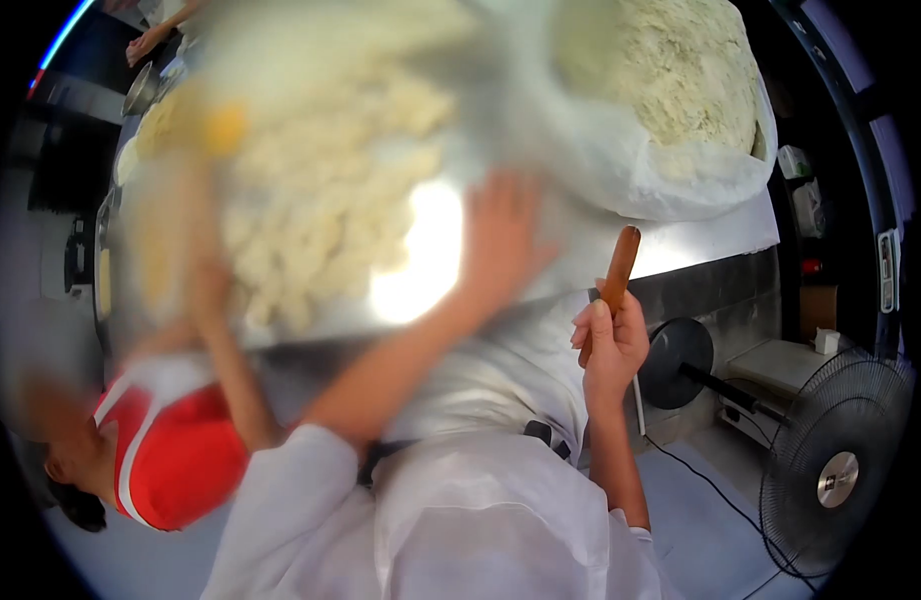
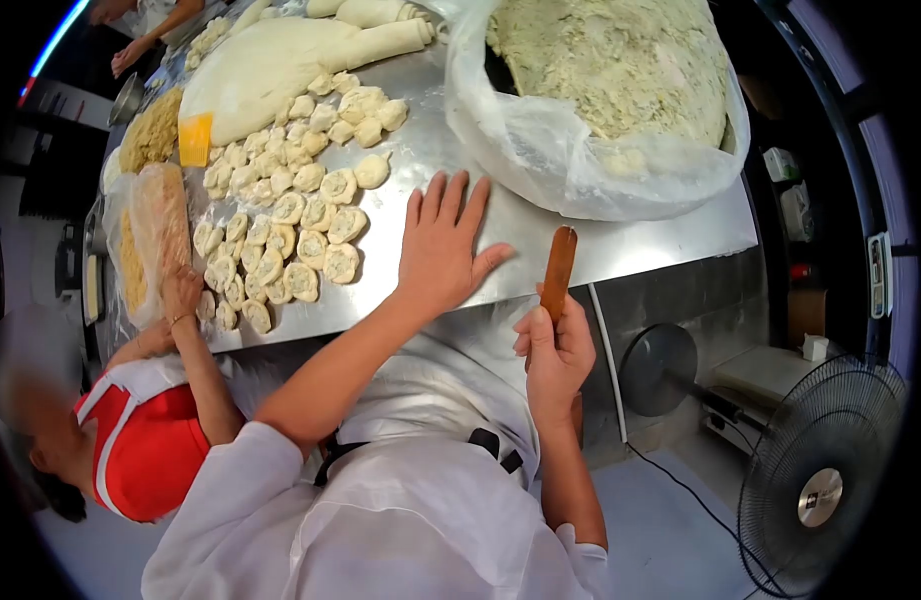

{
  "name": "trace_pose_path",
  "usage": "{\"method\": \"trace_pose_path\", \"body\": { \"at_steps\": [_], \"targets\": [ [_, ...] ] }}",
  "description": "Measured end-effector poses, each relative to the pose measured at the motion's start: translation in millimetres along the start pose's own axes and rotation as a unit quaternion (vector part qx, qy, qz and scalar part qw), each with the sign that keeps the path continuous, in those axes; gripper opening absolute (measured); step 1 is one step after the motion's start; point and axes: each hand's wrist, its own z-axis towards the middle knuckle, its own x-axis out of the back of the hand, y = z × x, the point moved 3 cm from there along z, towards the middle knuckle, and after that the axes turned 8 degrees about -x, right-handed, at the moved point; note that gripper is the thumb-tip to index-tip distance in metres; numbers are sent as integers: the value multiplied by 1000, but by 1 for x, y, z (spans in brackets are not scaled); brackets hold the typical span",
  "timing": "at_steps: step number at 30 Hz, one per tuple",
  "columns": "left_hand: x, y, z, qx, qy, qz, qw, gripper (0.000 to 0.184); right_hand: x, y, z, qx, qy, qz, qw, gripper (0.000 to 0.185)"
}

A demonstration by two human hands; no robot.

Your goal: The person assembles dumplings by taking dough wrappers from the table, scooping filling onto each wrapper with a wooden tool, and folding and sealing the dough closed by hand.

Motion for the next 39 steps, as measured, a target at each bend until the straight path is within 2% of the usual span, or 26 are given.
{"method": "trace_pose_path", "body": {
  "at_steps": [6,8,9,11,12,15,16,17,19,21,23,25,27,29,31,33,35,36,39],
  "targets": [
    [-3,-3,0,10,25,8,1000,75,-22,4,13,1,-47,34,998,27],
    [-9,-27,1,65,41,-235,969,67,-30,-4,12,6,-68,31,997,27],
    [-7,-39,-5,111,67,-341,931,64,-32,-6,12,19,-77,34,996,27],
    [5,-63,-19,216,156,-519,812,57,-25,-5,8,22,-73,23,997,27],
    [22,-59,-22,258,133,-420,860,56,-21,-4,7,16,-64,8,998,26],
    [-3,-54,-44,128,80,-225,963,59,-10,4,7,13,-58,-11,998,26],
    [10,-37,-41,80,107,-122,983,60,-5,8,9,17,-56,-14,998,25],
    [17,-29,-38,124,31,-125,984,54,0,5,10,38,-53,-54,996,25],
    [7,-34,-42,100,88,-130,983,39,11,-11,13,72,-50,-111,990,25],
    [4,-44,-43,107,16,-174,979,27,23,-48,21,135,-36,-168,976,27],
    [17,-42,-43,112,16,-202,973,27,37,-83,32,190,-4,-221,957,27],
    [16,-40,-43,208,2,-347,914,26,51,-119,55,235,-13,-250,939,26],
    [7,-46,-50,270,12,-529,804,26,60,-156,82,279,6,-335,900,25],
    [9,-40,-44,295,22,-667,684,29,64,-193,116,268,37,-425,864,21],
    [36,-21,-34,293,27,-766,571,33,68,-219,155,345,69,-527,774,15],
    [31,-17,-32,296,29,-831,469,42,61,-243,179,424,81,-567,701,14],
    [23,-14,-32,298,43,-879,370,44,53,-261,199,479,88,-575,657,13],
    [21,-15,-34,294,37,-890,347,42,45,-268,204,494,80,-577,646,13],
    [13,-19,-39,294,32,-882,366,39,30,-272,215,488,63,-606,624,14]
  ]
}}
